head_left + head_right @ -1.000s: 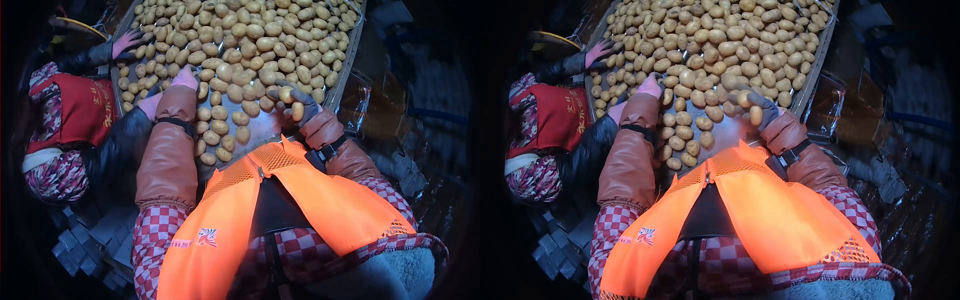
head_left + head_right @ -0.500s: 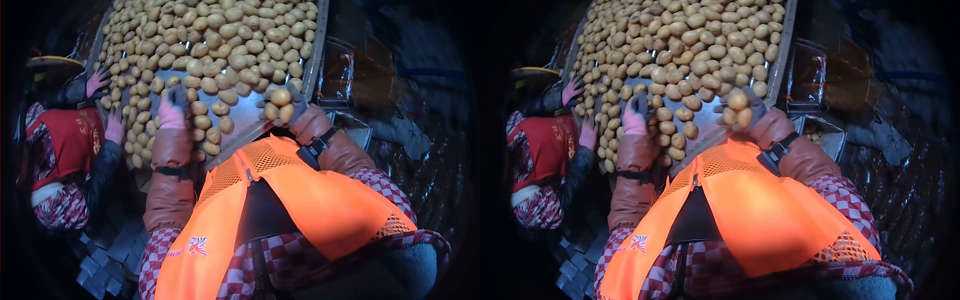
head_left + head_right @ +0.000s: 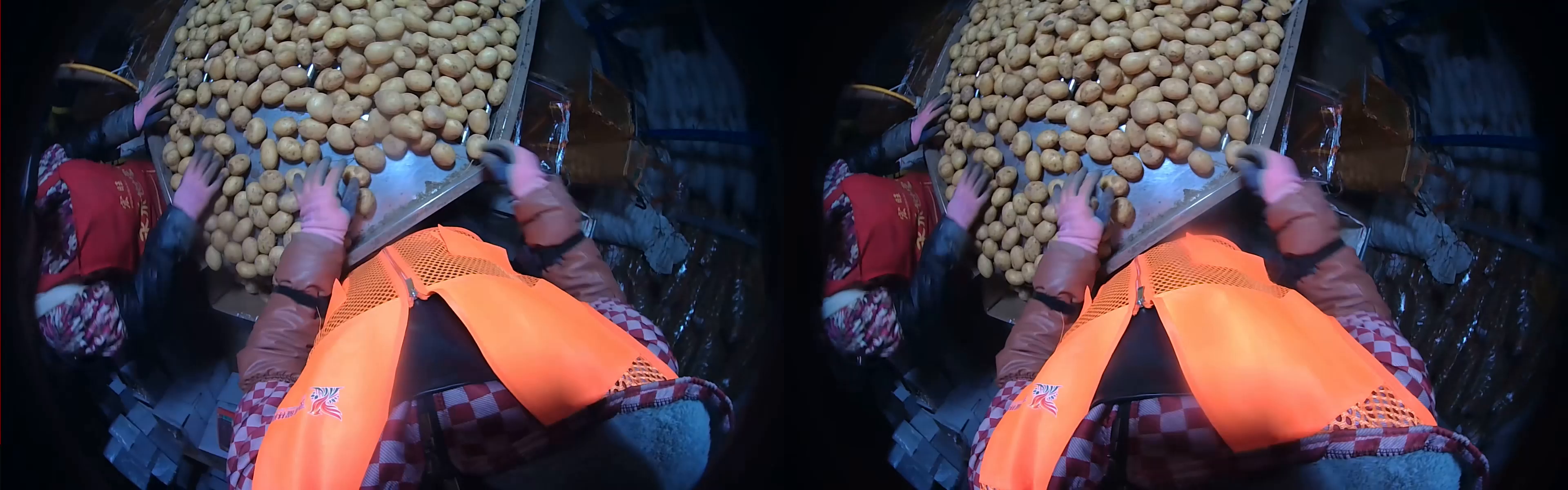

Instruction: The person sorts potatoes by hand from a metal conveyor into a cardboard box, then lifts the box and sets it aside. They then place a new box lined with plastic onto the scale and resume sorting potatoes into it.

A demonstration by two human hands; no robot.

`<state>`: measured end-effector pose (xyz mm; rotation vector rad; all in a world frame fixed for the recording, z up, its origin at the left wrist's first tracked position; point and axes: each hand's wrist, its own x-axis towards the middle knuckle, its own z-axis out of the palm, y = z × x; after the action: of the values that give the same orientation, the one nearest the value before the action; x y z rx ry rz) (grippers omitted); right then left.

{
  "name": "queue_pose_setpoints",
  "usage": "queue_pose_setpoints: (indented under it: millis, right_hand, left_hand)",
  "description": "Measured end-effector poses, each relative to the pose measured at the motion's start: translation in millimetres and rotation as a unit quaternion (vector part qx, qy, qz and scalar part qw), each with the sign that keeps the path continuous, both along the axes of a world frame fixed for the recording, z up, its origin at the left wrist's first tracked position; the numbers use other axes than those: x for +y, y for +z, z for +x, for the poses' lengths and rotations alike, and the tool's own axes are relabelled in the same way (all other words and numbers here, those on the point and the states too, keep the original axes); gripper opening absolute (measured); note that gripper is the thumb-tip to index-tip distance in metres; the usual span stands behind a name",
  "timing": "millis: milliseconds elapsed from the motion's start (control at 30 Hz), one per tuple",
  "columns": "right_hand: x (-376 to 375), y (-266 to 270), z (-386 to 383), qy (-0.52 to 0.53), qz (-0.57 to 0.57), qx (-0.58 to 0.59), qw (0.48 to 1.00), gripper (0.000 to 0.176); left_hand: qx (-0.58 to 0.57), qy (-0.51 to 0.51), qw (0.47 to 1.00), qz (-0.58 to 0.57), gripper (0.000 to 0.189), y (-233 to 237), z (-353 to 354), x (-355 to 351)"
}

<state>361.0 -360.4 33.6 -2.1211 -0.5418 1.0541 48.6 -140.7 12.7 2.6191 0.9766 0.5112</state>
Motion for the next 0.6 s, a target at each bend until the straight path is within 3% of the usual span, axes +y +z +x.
queue_pose_setpoints:
  millis: [33,67,167,267,367,400,467,533,600]
  right_hand:
    - [29,18,-26,0.134,-0.011,-0.169,0.976,0.037]
    - [45,5,-42,0.201,0.012,-0.253,0.946,0.043]
    - [77,-42,-65,0.293,-0.080,-0.328,0.895,0.047]
    - [65,-64,-50,0.178,0.050,-0.046,0.982,0.044]
    - [43,-48,-26,0.082,0.150,0.093,0.981,0.045]
    - [42,-35,-19,0.031,0.117,0.098,0.988,0.045]
    - [55,-22,-14,0.082,0.088,-0.120,0.985,0.047]
    - [83,-5,-16,0.161,0.033,-0.334,0.928,0.050]
    - [114,-5,-35,0.206,-0.028,-0.350,0.913,0.056]
  left_hand:
    - [0.028,-0.005,0.999,0.023,0.039,1,4,-1]
    - [0.010,0.014,1.000,0.013,0.040,-3,0,1]
    - [-0.014,0.054,0.998,-0.012,0.040,-17,-25,16]
    - [0.003,0.074,0.997,-0.035,0.038,-14,-63,10]
    - [0.001,0.089,0.995,-0.044,0.037,-29,-92,0]
    - [0.001,0.093,0.995,-0.035,0.036,-27,-91,-3]
    - [-0.005,0.069,0.997,-0.025,0.037,-22,-77,-7]
    - [-0.002,0.044,0.999,-0.011,0.045,-22,-54,-4]
    - [0.041,0.035,0.999,-0.008,0.049,-13,-18,-2]
